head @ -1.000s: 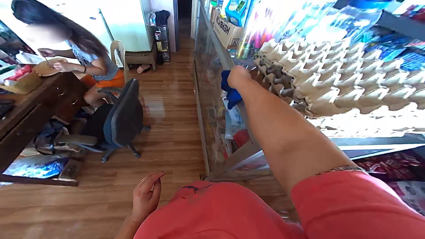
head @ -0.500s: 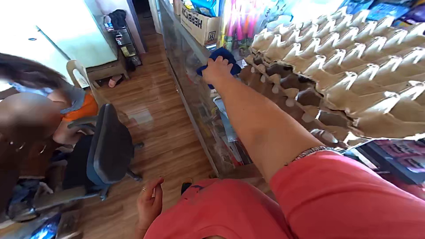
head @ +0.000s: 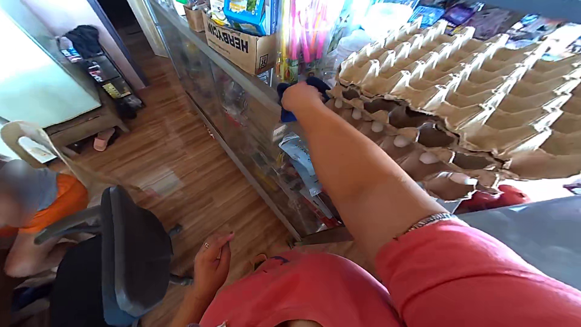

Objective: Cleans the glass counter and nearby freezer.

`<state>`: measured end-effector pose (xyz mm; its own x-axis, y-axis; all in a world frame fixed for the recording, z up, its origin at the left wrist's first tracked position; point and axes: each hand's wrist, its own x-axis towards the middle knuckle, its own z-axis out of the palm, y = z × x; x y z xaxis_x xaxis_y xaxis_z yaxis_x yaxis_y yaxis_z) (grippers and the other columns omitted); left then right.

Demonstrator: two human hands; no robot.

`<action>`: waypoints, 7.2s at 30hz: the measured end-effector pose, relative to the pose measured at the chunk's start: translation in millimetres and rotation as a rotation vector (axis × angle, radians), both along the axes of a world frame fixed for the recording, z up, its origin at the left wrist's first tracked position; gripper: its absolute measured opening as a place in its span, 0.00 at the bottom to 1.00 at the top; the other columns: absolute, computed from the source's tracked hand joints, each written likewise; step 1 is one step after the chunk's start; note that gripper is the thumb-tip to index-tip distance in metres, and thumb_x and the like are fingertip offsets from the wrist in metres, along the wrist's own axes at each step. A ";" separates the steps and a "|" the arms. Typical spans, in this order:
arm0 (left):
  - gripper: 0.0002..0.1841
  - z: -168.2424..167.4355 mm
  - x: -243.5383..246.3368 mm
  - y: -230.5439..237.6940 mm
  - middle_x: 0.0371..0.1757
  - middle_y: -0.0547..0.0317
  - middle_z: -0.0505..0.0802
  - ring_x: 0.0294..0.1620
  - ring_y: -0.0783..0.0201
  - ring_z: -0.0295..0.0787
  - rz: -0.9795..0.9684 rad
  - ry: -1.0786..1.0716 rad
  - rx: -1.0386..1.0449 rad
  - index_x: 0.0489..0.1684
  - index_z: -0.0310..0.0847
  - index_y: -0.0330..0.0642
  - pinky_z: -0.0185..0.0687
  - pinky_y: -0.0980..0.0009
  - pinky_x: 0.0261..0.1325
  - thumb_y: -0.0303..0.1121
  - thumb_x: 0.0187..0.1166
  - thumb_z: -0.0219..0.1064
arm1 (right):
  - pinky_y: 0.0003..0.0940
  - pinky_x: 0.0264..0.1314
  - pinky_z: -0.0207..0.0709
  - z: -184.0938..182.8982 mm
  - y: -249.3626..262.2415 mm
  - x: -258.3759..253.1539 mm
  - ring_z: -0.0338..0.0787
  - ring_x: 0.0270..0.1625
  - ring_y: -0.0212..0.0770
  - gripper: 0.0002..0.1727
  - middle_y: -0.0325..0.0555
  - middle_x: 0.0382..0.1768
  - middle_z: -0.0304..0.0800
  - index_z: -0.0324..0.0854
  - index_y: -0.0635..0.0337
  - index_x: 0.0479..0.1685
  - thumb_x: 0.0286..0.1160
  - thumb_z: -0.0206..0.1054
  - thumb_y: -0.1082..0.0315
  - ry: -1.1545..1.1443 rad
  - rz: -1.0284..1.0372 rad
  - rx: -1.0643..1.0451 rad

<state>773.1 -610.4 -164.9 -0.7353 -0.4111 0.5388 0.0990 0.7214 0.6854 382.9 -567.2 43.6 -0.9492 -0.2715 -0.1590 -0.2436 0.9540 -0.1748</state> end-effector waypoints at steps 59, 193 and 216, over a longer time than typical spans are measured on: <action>0.25 99.9 -202.4 196.0 0.79 0.35 0.79 0.85 0.44 0.70 -0.575 0.099 -0.379 0.72 0.80 0.32 0.67 0.48 0.85 0.42 0.85 0.61 | 0.56 0.59 0.81 -112.2 421.6 65.0 0.92 0.57 0.59 0.07 0.58 0.48 0.95 0.89 0.61 0.32 0.67 0.64 0.74 0.910 0.686 -0.827; 0.28 14.2 -905.7 1234.9 0.86 0.33 0.69 0.89 0.45 0.63 -1.838 -0.279 -0.365 0.79 0.73 0.32 0.61 0.52 0.88 0.44 0.92 0.47 | 0.68 0.93 0.40 -222.8 1173.2 -368.0 0.56 0.94 0.51 0.26 0.40 0.88 0.70 0.75 0.41 0.84 0.89 0.57 0.50 0.292 -1.075 -0.501; 0.33 -17.8 -882.5 1219.9 0.80 0.26 0.75 0.86 0.35 0.66 -1.743 -0.094 -0.777 0.76 0.74 0.26 0.53 0.48 0.89 0.49 0.89 0.44 | 0.89 0.82 0.35 -215.2 1059.0 289.3 0.37 0.93 0.80 0.35 0.74 0.93 0.42 0.54 0.71 0.90 0.84 0.57 0.69 -0.083 -2.929 0.037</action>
